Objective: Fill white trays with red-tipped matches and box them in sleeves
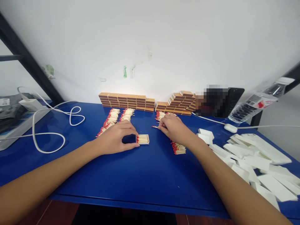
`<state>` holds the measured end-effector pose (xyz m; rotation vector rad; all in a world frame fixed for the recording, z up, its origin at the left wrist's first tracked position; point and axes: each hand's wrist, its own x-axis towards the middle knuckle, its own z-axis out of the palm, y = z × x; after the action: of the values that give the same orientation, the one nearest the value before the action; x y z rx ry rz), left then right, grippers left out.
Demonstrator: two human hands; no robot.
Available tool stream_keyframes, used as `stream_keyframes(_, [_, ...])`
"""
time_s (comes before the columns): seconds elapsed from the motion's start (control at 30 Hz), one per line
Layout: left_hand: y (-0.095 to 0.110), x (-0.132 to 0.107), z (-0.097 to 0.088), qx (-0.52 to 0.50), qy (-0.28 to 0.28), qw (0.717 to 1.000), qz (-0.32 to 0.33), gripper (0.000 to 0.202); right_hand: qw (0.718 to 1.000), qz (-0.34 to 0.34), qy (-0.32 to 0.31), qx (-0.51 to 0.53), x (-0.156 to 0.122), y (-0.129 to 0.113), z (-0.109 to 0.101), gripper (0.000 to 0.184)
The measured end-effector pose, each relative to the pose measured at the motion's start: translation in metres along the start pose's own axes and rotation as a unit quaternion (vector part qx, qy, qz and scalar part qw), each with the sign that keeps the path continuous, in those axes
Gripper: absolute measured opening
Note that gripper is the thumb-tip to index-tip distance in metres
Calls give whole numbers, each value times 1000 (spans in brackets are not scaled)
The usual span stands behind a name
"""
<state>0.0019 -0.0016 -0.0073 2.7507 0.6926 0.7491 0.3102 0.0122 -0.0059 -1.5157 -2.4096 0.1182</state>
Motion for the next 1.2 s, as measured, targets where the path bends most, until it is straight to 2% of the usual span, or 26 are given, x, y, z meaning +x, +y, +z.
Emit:
stream_keyframes(0.17, [1,0,-1,-1,-11,1000,-17,27,998,-24,-29,46,-3,-16,-11,20])
stream_keyframes(0.4, [0,0,-2,4,-16,1000,-18,28,994,5,-97,43,-7,-9,-25,18])
stream_keyframes(0.6, [-1,1,-2,8,-12,1000,-11,27,995,-2,-81,51,-8,-12,-16,23])
stream_keyframes(0.73, [-1,0,-2,4,-9,1000,-9,27,994,-14,-76,75,-10,-18,-19,24])
stream_keyframes(0.93, [-1,0,-3,4,-8,1000,-9,24,996,-18,-14,85,-9,-23,-17,21])
stream_keyframes(1.07, [-2,1,-3,10,-9,1000,-11,25,995,-29,-26,87,-7,-23,-5,18])
stream_keyframes(1.2, [-2,1,-3,7,-11,1000,-13,26,993,-32,-57,96,-9,-25,-6,20])
